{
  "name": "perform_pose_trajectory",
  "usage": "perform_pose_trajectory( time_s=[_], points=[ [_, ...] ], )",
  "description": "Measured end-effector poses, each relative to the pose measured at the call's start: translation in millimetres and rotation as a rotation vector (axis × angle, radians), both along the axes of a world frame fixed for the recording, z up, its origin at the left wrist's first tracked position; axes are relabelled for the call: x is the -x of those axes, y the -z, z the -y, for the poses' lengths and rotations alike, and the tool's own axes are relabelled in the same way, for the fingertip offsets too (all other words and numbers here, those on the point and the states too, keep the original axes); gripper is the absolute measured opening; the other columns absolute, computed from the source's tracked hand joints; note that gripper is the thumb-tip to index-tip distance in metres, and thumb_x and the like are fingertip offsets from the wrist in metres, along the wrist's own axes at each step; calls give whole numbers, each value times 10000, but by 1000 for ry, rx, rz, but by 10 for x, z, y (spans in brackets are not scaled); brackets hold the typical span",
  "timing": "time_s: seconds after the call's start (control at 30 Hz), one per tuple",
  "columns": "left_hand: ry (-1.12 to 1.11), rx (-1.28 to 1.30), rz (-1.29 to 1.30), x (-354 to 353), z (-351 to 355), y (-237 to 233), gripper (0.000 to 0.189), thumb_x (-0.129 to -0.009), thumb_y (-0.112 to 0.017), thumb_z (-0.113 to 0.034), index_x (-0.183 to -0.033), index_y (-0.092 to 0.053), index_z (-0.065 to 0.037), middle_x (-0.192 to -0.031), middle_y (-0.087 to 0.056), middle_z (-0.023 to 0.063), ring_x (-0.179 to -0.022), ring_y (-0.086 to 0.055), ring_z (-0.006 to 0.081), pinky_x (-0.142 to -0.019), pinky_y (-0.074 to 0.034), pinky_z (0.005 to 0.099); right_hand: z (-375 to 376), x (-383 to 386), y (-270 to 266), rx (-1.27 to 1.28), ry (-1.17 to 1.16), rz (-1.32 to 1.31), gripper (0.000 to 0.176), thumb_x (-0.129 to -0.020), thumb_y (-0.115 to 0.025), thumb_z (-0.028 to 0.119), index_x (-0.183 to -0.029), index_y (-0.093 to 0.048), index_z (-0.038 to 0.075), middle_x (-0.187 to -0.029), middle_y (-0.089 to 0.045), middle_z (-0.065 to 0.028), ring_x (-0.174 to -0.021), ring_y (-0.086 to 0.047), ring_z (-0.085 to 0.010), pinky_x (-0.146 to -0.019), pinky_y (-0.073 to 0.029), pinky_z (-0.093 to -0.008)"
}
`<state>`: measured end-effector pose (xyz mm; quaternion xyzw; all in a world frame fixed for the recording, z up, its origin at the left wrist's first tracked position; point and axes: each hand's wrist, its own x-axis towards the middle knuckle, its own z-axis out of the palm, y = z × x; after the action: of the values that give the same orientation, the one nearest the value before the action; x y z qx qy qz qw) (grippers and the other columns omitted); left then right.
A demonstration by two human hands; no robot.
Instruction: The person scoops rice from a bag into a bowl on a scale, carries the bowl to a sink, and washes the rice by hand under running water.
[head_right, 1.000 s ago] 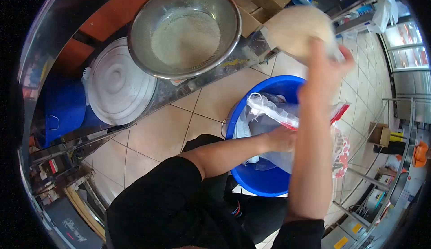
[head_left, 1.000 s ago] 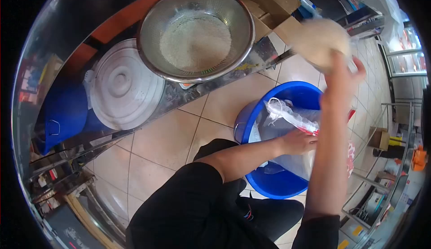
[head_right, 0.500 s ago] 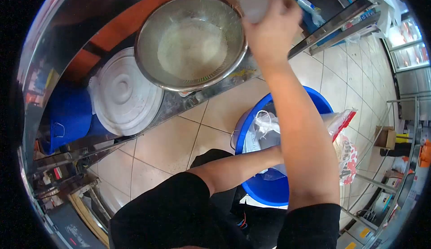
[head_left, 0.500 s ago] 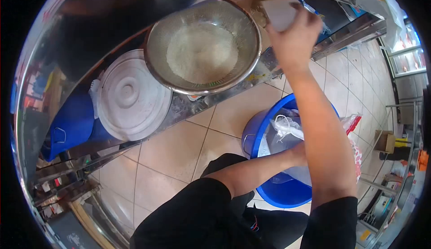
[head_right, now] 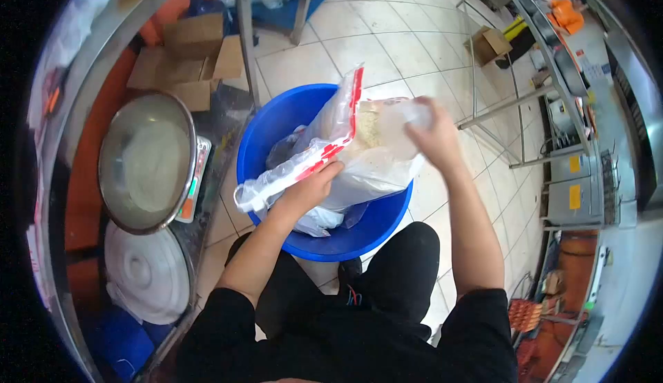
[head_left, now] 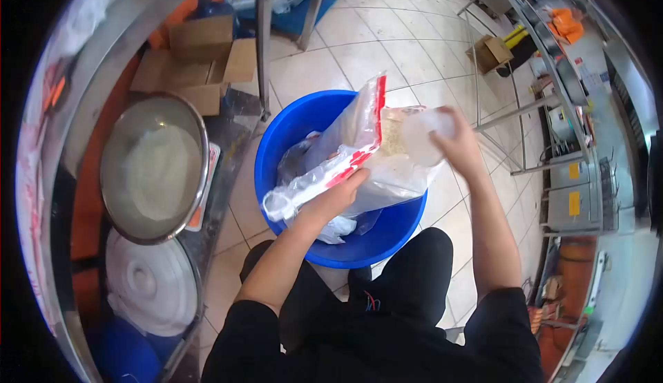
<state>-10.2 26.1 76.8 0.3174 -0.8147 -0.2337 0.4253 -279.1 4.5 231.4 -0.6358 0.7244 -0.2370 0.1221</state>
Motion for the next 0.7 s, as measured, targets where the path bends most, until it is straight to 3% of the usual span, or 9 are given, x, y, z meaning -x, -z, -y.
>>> perform_pose_trajectory(
  time_s=[0.23, 0.27, 0.37, 0.43, 0.47, 0.5, 0.57, 0.63, 0.7],
  points=[
    [-39, -146, 175, -337, -198, -142, 244, -874, -613, -43, -1087, -715, -103, -1030, -710, 182, -969, -671, 396, -886, -525, 480, 443, -531, 1222, 141, -388, -767, 576, -707, -801, 282, -1249, -654, 156, -1372, -493, -213, -1290, -473, -390, -1026, -480, -493],
    [-102, 228, 196, -274, -55, -149, 269, -889, -610, -58, -1131, -719, -108, -1031, -715, 189, -980, -667, 415, -941, -507, 511, 480, -526, 1359, 155, -375, -747, 576, -707, -801, 282, -1249, -654, 156, -1372, -493, -213, -1290, -473, -390, -1026, -480, -493],
    [-49, -67, 246, -255, -72, -307, 303, -940, -582, -70, -1225, -681, -89, -1180, -686, 219, -1093, -639, 417, -969, -495, 495, 468, -587, 1754, 78, -299, -616, 518, -741, -792, 366, -1201, -695, 149, -1284, -577, -211, -1164, -575, -396, -969, -521, -466],
    [-23, -340, 259, -114, -133, -563, 278, -959, -576, -76, -1221, -668, -70, -1194, -684, 208, -1102, -640, 397, -963, -503, 459, 499, -527, 1837, -237, -383, 66, 539, -766, -789, 437, -1179, -704, 101, -1105, -673, -212, -942, -666, -400, -879, -557, -463],
    [1, -245, 183, -46, -103, -511, 267, -975, -569, -83, -1223, -667, -63, -1201, -689, 200, -1094, -649, 387, -941, -510, 432, 516, -458, 2027, -158, -407, 105, 587, -787, -787, 436, -1220, -671, 56, -930, -713, -149, -745, -686, -320, -767, -569, -419],
    [8, -342, 139, 22, -131, -581, 209, -975, -569, -72, -1157, -667, -40, -1235, -681, 203, -1048, -650, 388, -922, -508, 424, 568, -410, 2059, -144, -412, 108, 587, -787, -787, 436, -1220, -671, 56, -930, -713, -149, -745, -686, -320, -767, -569, -419],
    [3, -455, 219, 68, -48, -718, 142, -955, -598, -53, -1083, -647, -19, -1370, -609, 215, -1063, -622, 382, -943, -488, 408, 613, -326, 2174, -456, -355, 700, 578, -834, -747, 374, -1286, -617, 38, -929, -700, -94, -755, -673, -222, -713, -550, -365],
    [94, -88, 151, 83, 127, -783, 111, -912, -659, -46, -1018, -634, -22, -1498, -484, 248, -1061, -591, 393, -971, -465, 420, 547, -191, 1958, -564, -343, 753, 521, -900, -664, 290, -1348, -563, 45, -1009, -675, -64, -836, -645, -150, -738, -526, -308],
    [48, -116, 168, 62, 155, -833, 125, -874, -713, -57, -994, -677, -48, -1607, -303, 276, -1260, -513, 432, -1073, -407, 440, 414, -116, 1864, -481, -136, 1257, 468, -962, -572, 214, -1393, -521, 40, -1173, -654, -92, -1016, -644, -161, -843, -523, -306]
  ],
)
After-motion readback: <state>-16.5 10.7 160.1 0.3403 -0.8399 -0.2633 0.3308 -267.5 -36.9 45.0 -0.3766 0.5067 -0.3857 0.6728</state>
